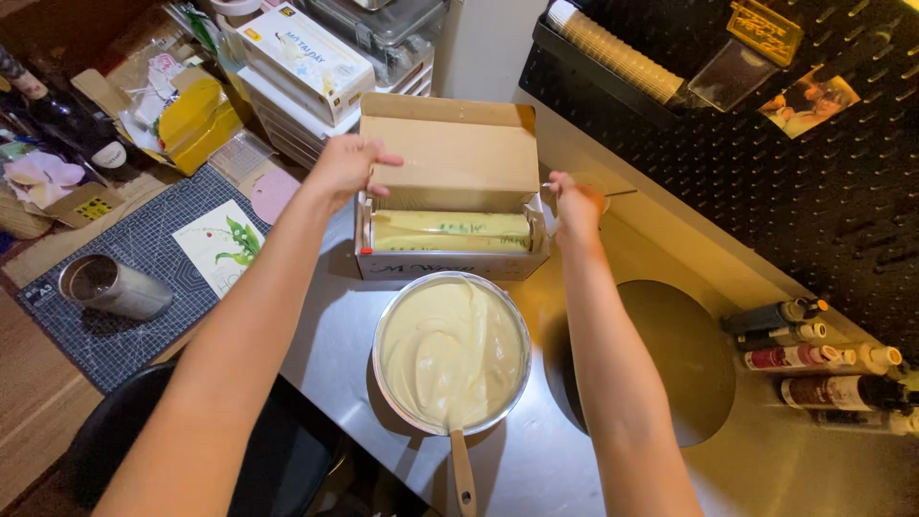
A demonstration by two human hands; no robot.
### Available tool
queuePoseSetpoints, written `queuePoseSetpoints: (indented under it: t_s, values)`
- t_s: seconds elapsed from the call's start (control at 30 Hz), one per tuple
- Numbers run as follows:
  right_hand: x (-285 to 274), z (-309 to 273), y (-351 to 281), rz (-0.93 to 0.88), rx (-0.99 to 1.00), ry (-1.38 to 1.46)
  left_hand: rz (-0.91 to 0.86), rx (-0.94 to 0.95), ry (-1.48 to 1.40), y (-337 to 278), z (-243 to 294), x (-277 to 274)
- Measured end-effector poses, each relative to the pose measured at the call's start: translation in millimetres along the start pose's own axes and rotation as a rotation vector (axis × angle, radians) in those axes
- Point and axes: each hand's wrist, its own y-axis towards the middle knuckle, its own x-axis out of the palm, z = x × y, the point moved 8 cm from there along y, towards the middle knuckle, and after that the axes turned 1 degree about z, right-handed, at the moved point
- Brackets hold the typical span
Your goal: The person sets a pan of cream mixture on the steel counter, pulls plastic wrap from a box, and stretches the wrap over the pan. They open the refrigerator door and place the wrapped pan inside, then stir a beverage in a cup with a spoon.
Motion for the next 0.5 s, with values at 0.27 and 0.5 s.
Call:
queuePoseSetpoints:
  t_s: [0.27,0.5]
  values:
    - [21,-257,-166,-0.401,-0.281,0.067,-0.120,0.673,0.068,-179,191,23]
    - [-58,-198,-354,-0.683,-0.118,-0.225,-0.042,0.720,0.074,-376,100,38]
